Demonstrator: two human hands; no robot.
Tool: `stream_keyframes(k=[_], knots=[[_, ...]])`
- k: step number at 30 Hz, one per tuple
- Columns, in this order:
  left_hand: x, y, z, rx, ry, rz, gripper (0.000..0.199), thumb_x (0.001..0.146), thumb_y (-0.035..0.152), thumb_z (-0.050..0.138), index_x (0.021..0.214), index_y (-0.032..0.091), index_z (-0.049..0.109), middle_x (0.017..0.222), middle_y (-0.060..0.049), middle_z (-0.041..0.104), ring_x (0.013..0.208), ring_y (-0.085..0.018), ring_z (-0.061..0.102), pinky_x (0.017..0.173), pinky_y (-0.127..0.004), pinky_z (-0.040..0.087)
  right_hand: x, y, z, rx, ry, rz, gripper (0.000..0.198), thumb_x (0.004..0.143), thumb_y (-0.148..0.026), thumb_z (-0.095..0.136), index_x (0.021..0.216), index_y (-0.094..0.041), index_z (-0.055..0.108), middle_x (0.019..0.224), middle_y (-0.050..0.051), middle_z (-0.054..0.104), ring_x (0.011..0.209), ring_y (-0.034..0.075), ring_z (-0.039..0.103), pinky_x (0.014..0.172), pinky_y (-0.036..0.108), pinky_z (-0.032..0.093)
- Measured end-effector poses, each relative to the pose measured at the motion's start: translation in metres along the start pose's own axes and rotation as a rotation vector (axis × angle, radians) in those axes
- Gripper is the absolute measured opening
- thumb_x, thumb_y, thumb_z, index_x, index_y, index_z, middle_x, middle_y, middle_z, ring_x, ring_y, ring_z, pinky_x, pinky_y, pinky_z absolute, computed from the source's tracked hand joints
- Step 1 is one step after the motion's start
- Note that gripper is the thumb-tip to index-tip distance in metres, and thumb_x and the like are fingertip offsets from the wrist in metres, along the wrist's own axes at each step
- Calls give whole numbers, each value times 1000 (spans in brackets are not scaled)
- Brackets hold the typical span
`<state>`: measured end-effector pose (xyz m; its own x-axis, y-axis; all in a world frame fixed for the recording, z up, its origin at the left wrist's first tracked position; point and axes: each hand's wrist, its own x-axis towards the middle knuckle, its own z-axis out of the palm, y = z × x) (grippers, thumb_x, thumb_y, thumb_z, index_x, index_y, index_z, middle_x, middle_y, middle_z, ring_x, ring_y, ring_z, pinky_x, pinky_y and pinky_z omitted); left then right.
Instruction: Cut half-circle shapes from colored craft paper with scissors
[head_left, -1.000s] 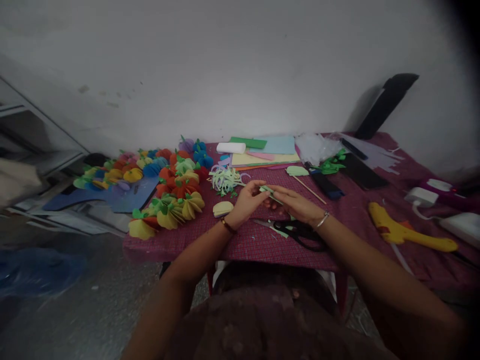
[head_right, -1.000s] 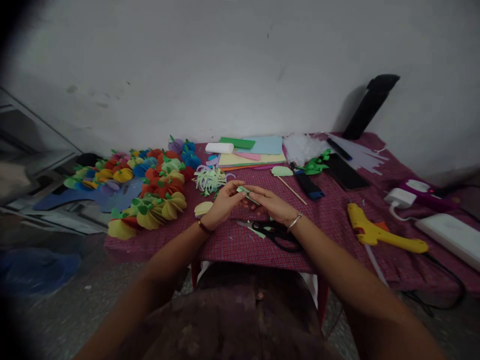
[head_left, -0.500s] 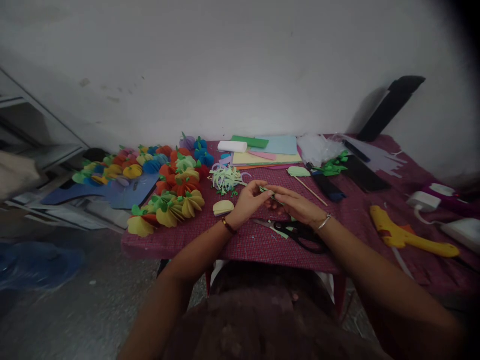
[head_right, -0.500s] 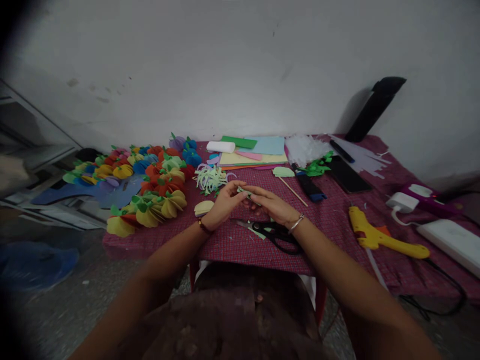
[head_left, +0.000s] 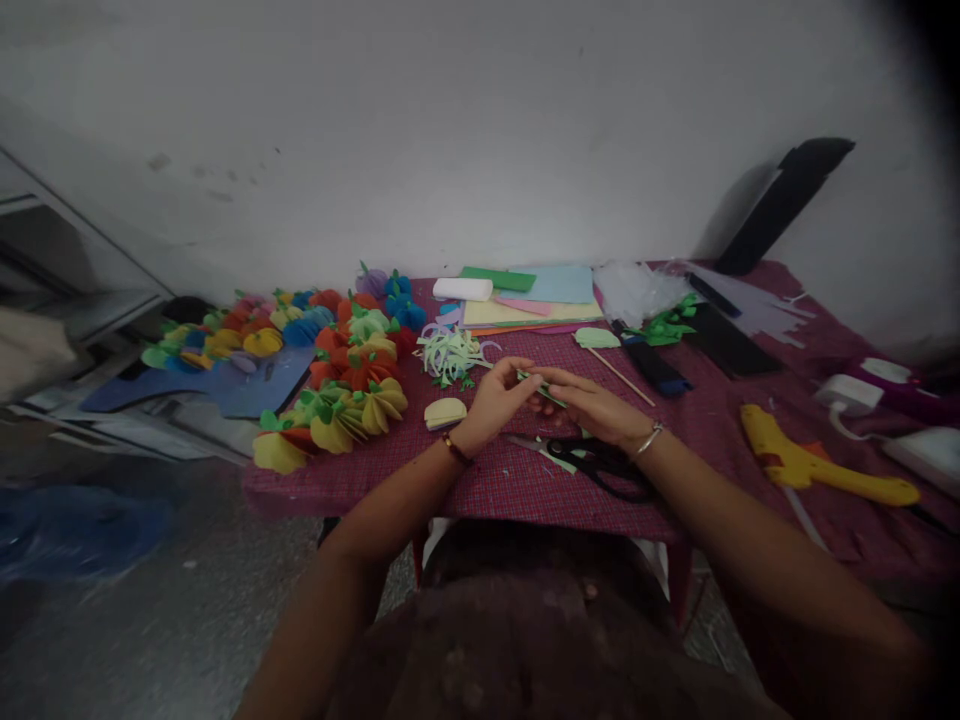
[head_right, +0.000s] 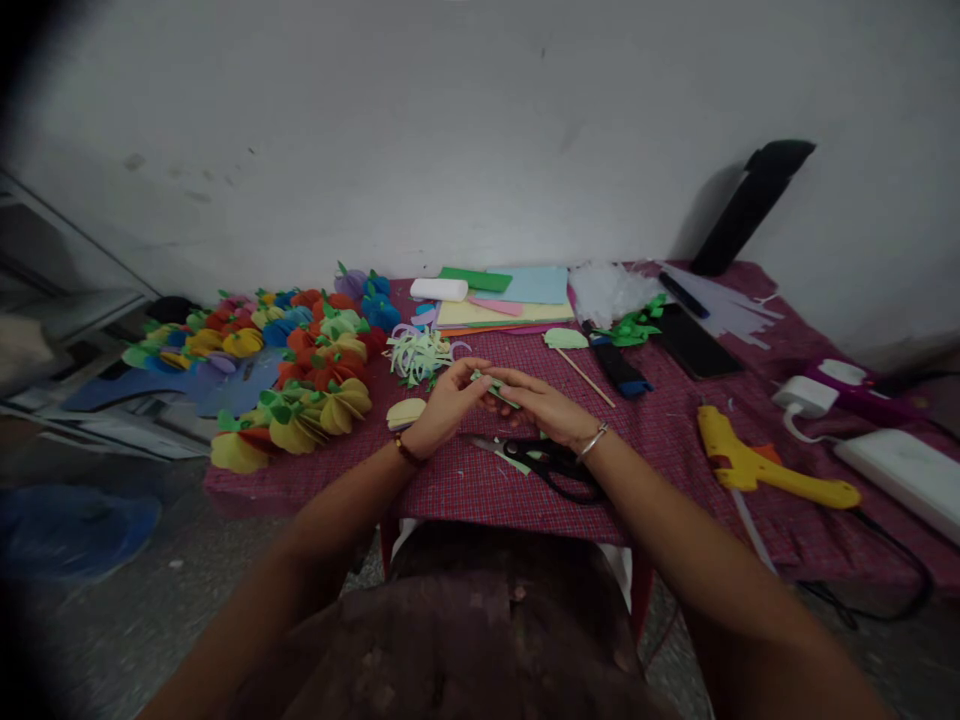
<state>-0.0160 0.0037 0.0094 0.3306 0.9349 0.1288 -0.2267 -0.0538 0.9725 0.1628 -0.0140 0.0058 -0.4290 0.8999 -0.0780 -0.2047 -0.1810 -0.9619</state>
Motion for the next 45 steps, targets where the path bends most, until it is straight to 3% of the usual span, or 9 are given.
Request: stream_keyframes(k=[13, 17, 23, 26, 32, 36, 41, 43, 45], knots=[[-1, 1, -2, -7, -16, -34, 48, 75, 45, 76, 106, 17, 54, 75, 3, 62, 62, -11, 61, 65, -27, 54, 0, 0, 0, -12, 22, 4, 50, 83, -45, 73, 127, -24, 65, 95, 3, 69, 76, 14, 62, 65, 24, 51], [1, -4, -3, 5, 14, -37, 34, 72, 20, 65, 104, 17, 56, 87, 0, 64, 68, -10, 60, 65, -23, 51, 2, 0, 0, -271, 62, -74, 46, 91, -56, 58, 118, -20, 66, 88, 4, 68, 66, 15, 62, 56, 27, 53], [2, -7, -6, 115, 36, -42, 58, 60, 6, 52, 117, 17, 58, 104, -4, 67, 80, -11, 59, 71, -22, 48, 11, -1, -17, -711, 131, -160, 34, 93, -43, 51, 111, -18, 66, 73, 2, 68, 52, 16, 62, 47, 27, 52], [5, -2, -9, 188, 84, -75, 57, 59, 4, 51, 114, 16, 61, 98, -3, 68, 76, -11, 59, 69, -21, 48, 16, -5, -37, -793, 260, -289, 30, 92, -33, 48, 108, -18, 69, 71, 4, 71, 59, 19, 66, 55, 28, 54], [35, 11, -3, 202, 133, -258, 26, 64, 3, 51, 85, 13, 62, 81, -5, 69, 69, -13, 65, 68, -26, 53, 18, -12, -74, -693, 600, -393, 42, 87, -23, 45, 120, -14, 70, 79, 7, 74, 60, 20, 68, 55, 31, 54], [51, 15, 2, 315, 73, -304, 18, 69, 0, 52, 79, 13, 61, 81, -6, 70, 78, -15, 68, 76, -30, 55, 20, -10, -77, -796, 657, -484, 41, 85, -21, 47, 115, -15, 74, 88, 9, 75, 64, 20, 66, 65, 35, 56], [48, 25, 1, 479, 124, -166, 4, 81, 15, 63, 77, 15, 65, 83, -4, 69, 84, -14, 62, 79, -25, 50, 18, -9, -63, -1007, 554, -694, 41, 80, -12, 50, 109, -21, 77, 109, 10, 73, 104, 25, 66, 97, 44, 52], [42, 30, 1, 433, 107, -169, 23, 90, 35, 59, 79, 16, 64, 76, -3, 66, 72, -11, 59, 67, -22, 46, 15, -9, -52, -1104, 488, -704, 45, 79, -9, 50, 114, -21, 76, 119, 10, 69, 113, 26, 63, 103, 44, 50], [36, 31, 3, 303, -8, -312, 38, 93, 50, 52, 80, 15, 62, 65, -2, 62, 55, -9, 52, 54, -21, 39, 12, -8, -39, -1191, 426, -667, 49, 79, -7, 50, 120, -21, 74, 128, 12, 64, 118, 28, 61, 104, 44, 49]])
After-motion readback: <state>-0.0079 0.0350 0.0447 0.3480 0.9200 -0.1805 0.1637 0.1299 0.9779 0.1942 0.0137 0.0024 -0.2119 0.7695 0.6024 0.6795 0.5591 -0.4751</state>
